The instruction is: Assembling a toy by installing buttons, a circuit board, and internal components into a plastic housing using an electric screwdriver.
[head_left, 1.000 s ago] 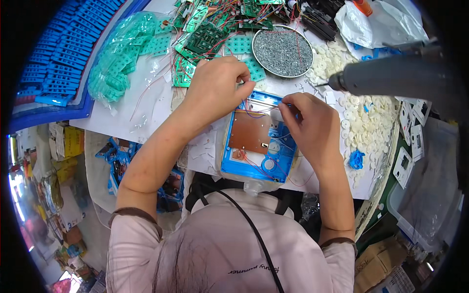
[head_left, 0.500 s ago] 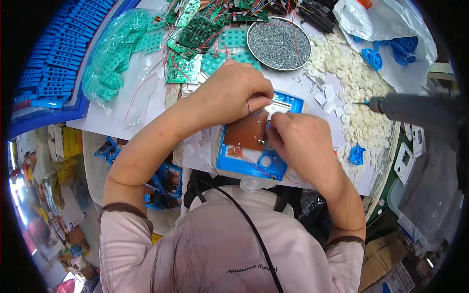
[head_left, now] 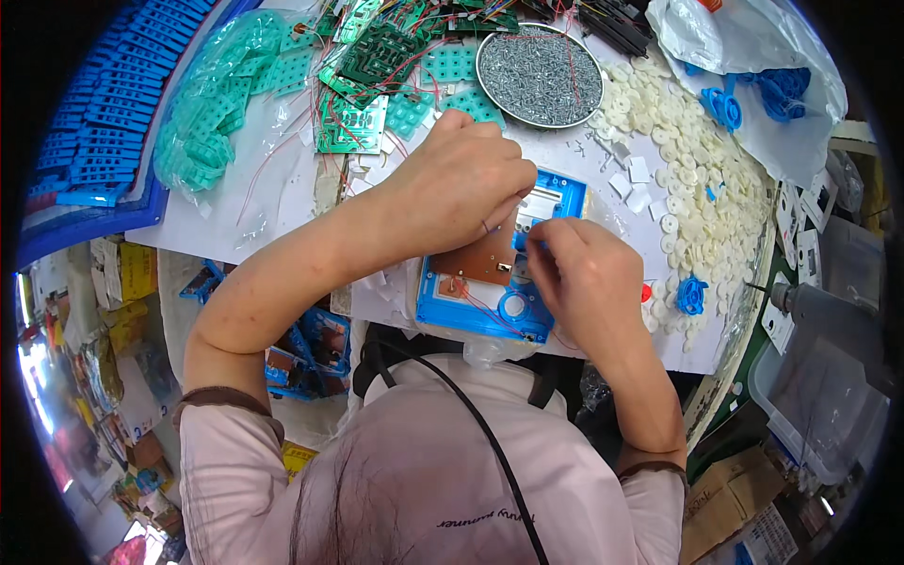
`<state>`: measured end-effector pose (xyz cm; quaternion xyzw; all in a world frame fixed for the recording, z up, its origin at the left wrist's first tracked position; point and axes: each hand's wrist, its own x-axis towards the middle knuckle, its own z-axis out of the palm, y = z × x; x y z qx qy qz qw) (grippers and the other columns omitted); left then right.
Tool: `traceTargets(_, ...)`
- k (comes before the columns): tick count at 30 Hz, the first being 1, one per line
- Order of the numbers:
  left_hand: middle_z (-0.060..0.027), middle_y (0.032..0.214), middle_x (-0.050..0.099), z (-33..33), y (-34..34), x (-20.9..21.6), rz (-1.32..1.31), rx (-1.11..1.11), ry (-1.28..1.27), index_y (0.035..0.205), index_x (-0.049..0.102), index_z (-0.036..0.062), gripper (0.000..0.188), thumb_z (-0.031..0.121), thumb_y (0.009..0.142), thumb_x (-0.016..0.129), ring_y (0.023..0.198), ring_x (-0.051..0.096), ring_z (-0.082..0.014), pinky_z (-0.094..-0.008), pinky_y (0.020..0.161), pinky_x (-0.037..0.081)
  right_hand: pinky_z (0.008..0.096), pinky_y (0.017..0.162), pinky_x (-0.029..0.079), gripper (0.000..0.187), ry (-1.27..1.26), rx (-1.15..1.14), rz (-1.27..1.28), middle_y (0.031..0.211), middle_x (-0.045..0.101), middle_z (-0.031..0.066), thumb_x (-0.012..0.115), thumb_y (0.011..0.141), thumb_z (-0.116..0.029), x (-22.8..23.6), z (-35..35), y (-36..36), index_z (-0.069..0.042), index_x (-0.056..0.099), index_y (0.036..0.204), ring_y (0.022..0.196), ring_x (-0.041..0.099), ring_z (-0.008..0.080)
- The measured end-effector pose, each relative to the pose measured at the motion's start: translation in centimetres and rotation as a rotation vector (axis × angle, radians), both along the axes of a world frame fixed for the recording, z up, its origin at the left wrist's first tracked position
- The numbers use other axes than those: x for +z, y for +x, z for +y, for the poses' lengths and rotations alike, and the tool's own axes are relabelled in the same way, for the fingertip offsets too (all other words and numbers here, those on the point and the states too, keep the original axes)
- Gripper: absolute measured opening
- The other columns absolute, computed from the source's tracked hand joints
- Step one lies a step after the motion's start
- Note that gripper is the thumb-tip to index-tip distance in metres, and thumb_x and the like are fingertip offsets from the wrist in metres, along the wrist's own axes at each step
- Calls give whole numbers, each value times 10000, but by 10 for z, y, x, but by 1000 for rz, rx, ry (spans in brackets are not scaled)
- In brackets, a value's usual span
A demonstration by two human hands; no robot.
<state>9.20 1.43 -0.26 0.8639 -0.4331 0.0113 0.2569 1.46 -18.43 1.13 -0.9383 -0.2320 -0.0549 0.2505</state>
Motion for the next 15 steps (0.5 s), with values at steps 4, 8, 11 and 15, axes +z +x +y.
traceTargets(4, -29, 841, 593, -5, 1, 4, -35, -81, 45, 871, 654, 115, 78, 148, 820, 703, 928, 564, -247, -444, 914, 373, 377, 578, 509, 85, -26, 34, 59, 767, 665, 79, 736, 815, -72, 3, 3, -4, -71, 677, 876, 668, 654, 275)
traceTargets(8, -20, 820, 598, -14, 4, 15, -125, -178, 161, 851, 658, 119, 70, 162, 805, 687, 919, 566, -230, -468, 940, 368, 371, 567, 504, 90, 30, -10, 42, 757, 659, 85, 748, 813, -61, -2, 1, -9, -66, 687, 879, 651, 649, 260)
traceTargets(11, -16, 797, 610, -18, 6, 18, -139, -209, 197, 822, 670, 124, 44, 163, 802, 662, 927, 575, -223, -482, 973, 366, 372, 558, 497, 87, 88, -43, 40, 742, 634, 82, 742, 822, -72, -1, 1, -12, -71, 676, 878, 649, 636, 256)
traceTargets(15, -9, 775, 623, -21, 9, 15, -178, -230, 261, 787, 684, 125, 45, 148, 800, 648, 938, 586, -220, -513, 1040, 347, 387, 547, 483, 84, 131, -32, 28, 724, 590, 68, 718, 842, -106, -7, -2, -13, -83, 642, 867, 660, 610, 261)
